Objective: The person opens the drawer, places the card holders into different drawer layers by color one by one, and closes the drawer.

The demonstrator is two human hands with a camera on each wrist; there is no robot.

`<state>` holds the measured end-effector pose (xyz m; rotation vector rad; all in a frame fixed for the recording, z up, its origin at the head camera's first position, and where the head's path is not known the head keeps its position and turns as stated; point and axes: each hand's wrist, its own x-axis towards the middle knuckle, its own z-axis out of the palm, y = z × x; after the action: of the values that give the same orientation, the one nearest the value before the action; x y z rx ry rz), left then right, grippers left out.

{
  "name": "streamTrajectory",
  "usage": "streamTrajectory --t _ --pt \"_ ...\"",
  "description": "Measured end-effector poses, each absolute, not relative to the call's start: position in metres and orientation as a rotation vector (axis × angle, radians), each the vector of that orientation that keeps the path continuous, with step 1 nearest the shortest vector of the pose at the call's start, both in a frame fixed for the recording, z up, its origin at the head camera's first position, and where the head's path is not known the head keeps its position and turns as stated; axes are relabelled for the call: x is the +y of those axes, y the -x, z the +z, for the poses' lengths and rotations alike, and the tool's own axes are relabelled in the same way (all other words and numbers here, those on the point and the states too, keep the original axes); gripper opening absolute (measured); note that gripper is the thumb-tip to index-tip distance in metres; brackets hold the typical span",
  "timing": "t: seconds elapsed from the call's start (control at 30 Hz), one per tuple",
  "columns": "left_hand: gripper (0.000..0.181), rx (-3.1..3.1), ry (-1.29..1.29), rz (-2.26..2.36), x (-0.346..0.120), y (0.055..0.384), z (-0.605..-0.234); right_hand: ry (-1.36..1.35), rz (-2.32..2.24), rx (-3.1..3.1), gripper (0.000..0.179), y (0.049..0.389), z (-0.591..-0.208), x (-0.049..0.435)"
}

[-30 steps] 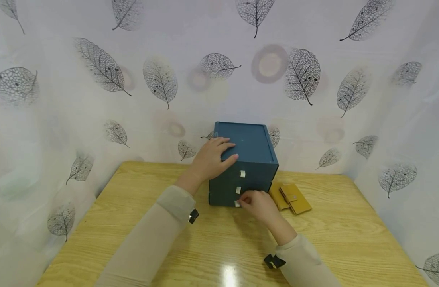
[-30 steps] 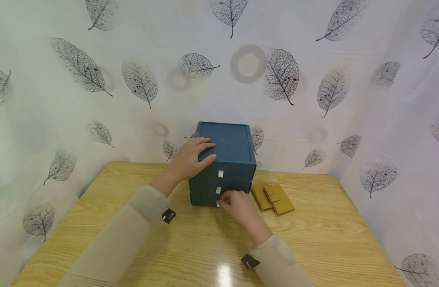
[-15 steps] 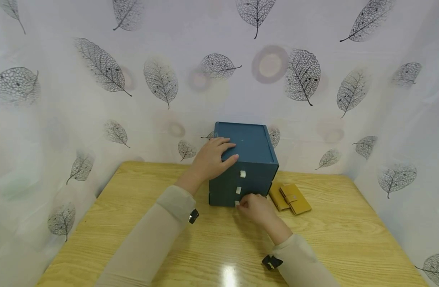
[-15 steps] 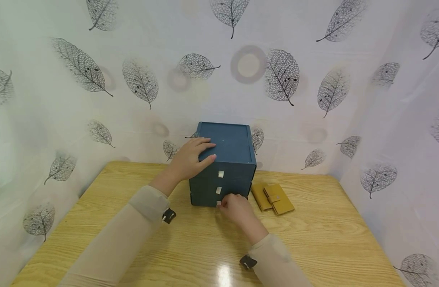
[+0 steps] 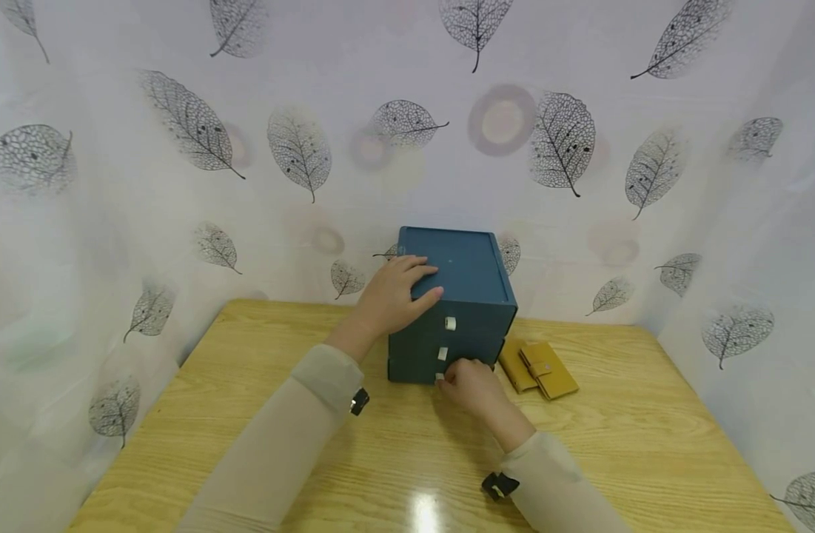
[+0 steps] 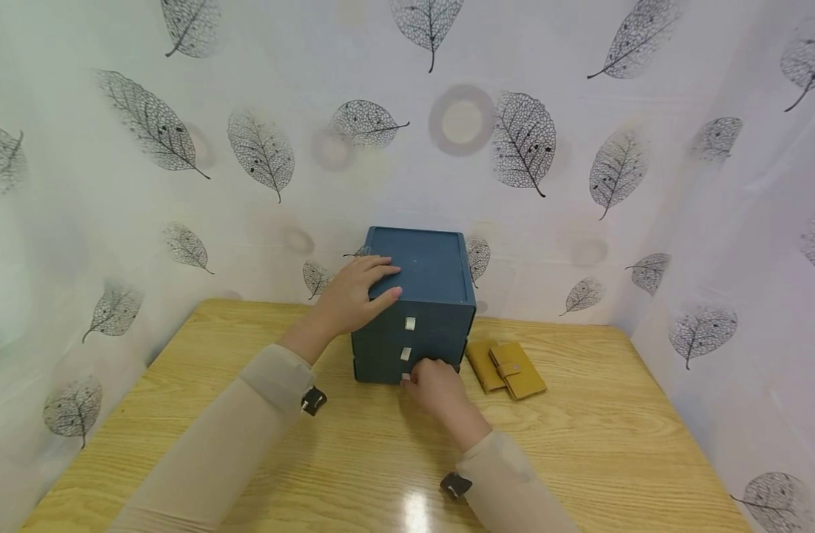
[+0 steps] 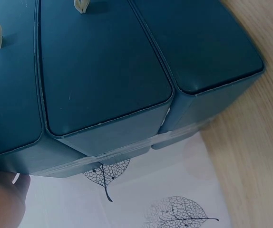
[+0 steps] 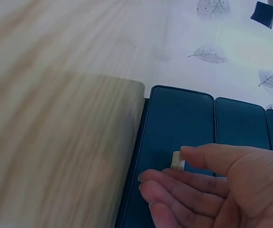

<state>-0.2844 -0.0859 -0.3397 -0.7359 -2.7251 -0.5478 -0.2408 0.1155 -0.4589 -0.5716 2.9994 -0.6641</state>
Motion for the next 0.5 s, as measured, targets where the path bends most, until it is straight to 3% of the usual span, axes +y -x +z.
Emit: streamTrajectory --t 0.23,0.5 --pt "0.058 -2.732 0.734 -0.553 -0.0863 0.2825 -0.3380 0.582 -0.641 3.034 0.049 0.2382 -0.4583 0.1130" --pt "0.058 -2.734 0.733 -0.556 -0.0864 0.2828 -0.3377 0.580 -0.630 3.042 0.054 0.2348 -0.4567 0.1112"
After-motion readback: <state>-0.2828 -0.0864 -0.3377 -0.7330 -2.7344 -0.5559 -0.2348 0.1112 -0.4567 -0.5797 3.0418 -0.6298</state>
